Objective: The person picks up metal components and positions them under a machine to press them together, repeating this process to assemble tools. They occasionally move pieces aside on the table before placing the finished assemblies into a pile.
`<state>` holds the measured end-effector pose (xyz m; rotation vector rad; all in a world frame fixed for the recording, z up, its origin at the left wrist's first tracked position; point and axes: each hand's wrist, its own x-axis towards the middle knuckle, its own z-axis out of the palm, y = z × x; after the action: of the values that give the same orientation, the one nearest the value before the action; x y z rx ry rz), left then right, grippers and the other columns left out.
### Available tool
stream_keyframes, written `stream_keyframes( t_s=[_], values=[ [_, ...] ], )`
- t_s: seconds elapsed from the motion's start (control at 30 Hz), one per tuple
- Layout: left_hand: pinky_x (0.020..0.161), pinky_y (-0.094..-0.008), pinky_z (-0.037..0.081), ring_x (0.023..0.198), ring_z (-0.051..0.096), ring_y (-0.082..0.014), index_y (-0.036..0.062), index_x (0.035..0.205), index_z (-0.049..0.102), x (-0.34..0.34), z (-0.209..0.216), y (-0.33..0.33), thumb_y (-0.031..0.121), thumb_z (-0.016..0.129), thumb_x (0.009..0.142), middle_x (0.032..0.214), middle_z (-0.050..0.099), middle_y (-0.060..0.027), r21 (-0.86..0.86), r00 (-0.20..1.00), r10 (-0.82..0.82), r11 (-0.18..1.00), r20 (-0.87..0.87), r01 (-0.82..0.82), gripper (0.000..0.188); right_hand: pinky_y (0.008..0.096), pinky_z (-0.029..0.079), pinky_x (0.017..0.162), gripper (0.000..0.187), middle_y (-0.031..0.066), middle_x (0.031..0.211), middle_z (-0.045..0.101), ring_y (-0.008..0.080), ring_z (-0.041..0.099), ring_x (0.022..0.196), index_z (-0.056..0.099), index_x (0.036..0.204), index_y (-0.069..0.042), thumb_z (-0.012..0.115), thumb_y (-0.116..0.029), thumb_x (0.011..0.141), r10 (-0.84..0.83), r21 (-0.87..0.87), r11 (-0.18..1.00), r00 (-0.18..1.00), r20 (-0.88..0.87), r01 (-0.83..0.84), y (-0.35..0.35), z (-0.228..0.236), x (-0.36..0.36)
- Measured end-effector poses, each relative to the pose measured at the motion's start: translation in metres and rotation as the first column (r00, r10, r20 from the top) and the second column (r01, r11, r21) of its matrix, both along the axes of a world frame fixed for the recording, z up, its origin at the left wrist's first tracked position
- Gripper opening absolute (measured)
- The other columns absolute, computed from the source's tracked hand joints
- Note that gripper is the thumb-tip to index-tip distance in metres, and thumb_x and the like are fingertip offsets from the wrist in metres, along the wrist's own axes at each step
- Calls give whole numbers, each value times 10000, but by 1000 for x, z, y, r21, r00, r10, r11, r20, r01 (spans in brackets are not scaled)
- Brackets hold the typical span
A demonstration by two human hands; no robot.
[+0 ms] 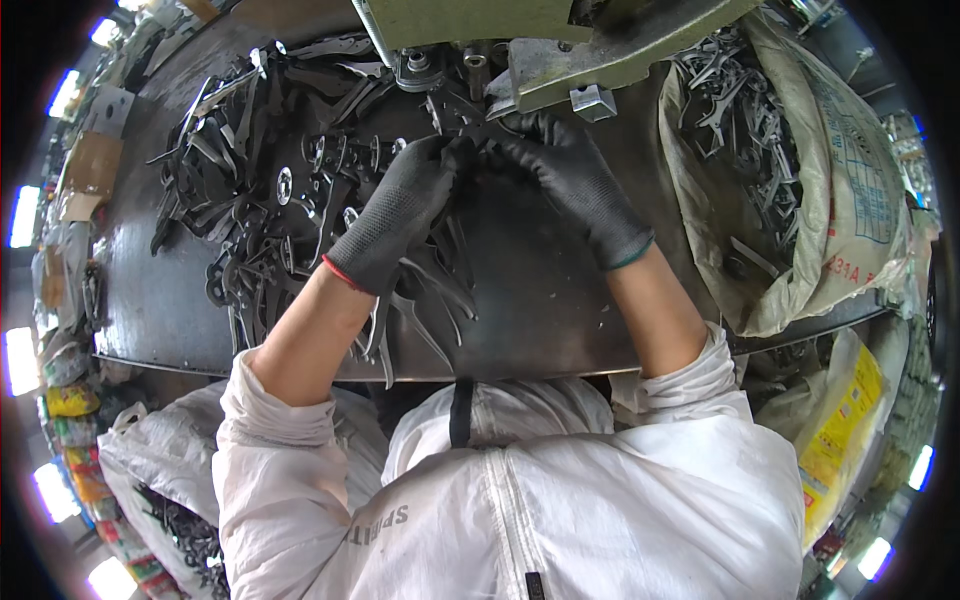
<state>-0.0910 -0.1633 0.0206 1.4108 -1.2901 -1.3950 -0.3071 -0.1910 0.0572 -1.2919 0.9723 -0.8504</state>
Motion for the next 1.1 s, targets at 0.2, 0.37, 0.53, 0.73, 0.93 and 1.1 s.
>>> stream_keyframes(
  t_s=[0.2, 0.37, 0.53, 0.73, 0.93, 1.1],
  values=[
    [766, -370, 543, 815, 658, -186, -34, 1229, 658, -21, 7, 9, 214, 517, 1061, 964, 725, -147, 227, 966, 142, 970, -217, -91, 332, 254, 550, 724, 262, 48, 1005, 742, 61, 662, 848, 687, 1153, -18, 694, -228, 996, 18, -15, 1000, 996, -89, -19, -1, -19, 10],
    [763, -408, 552, 840, 708, -246, -55, 1204, 647, -12, 42, 24, 183, 576, 1010, 982, 732, -165, -104, 902, -29, 991, 431, 81, 315, 250, 539, 696, 249, 33, 1024, 704, 54, 636, 864, 662, 1207, -17, 650, -167, 1009, 19, -86, 996, 999, -39, -23, 0, -41, 3],
    [768, -336, 589, 877, 723, -185, -26, 1226, 655, 60, 100, 46, 273, 610, 1011, 998, 744, -95, -317, 861, 79, 943, 503, 99, 371, 240, 534, 657, 299, 8, 1013, 686, 61, 629, 832, 630, 1290, -21, 626, -138, 1015, -37, 112, 993, 998, -44, 42, 7, -24, 2],
    [792, -397, 599, 890, 732, -294, 78, 1264, 666, 276, 82, 34, 253, 620, 979, 1115, 727, -127, -309, 174, 325, 944, 929, -115, 338, 221, 527, 634, 317, 12, 1014, 689, 55, 629, 821, 616, 1305, -15, 629, -140, 1015, -43, 80, 996, 997, -68, 48, 15, -1, 14],
    [1075, -421, 476, 1307, 553, -356, 164, 1395, 587, 352, 22, 23, 141, 737, 856, 1396, 577, -150, -262, -261, 313, 942, 913, 210, 560, 207, 509, 611, 318, 10, 984, 687, 53, 627, 763, 606, 1301, -15, 635, -155, 1017, -62, 149, 986, 997, -37, 67, 26, 9, -2],
    [1137, -412, 428, 1379, 489, -334, 114, 1430, 553, 393, -6, 19, 113, 783, 817, 1454, 534, -159, -490, 566, 324, 855, 758, 166, 655, 208, 502, 573, 259, 10, 930, 672, 54, 612, 692, 625, 1237, -8, 639, -144, 1017, -25, 188, 982, 999, 44, 16, 27, 9, 3]
  ],
)
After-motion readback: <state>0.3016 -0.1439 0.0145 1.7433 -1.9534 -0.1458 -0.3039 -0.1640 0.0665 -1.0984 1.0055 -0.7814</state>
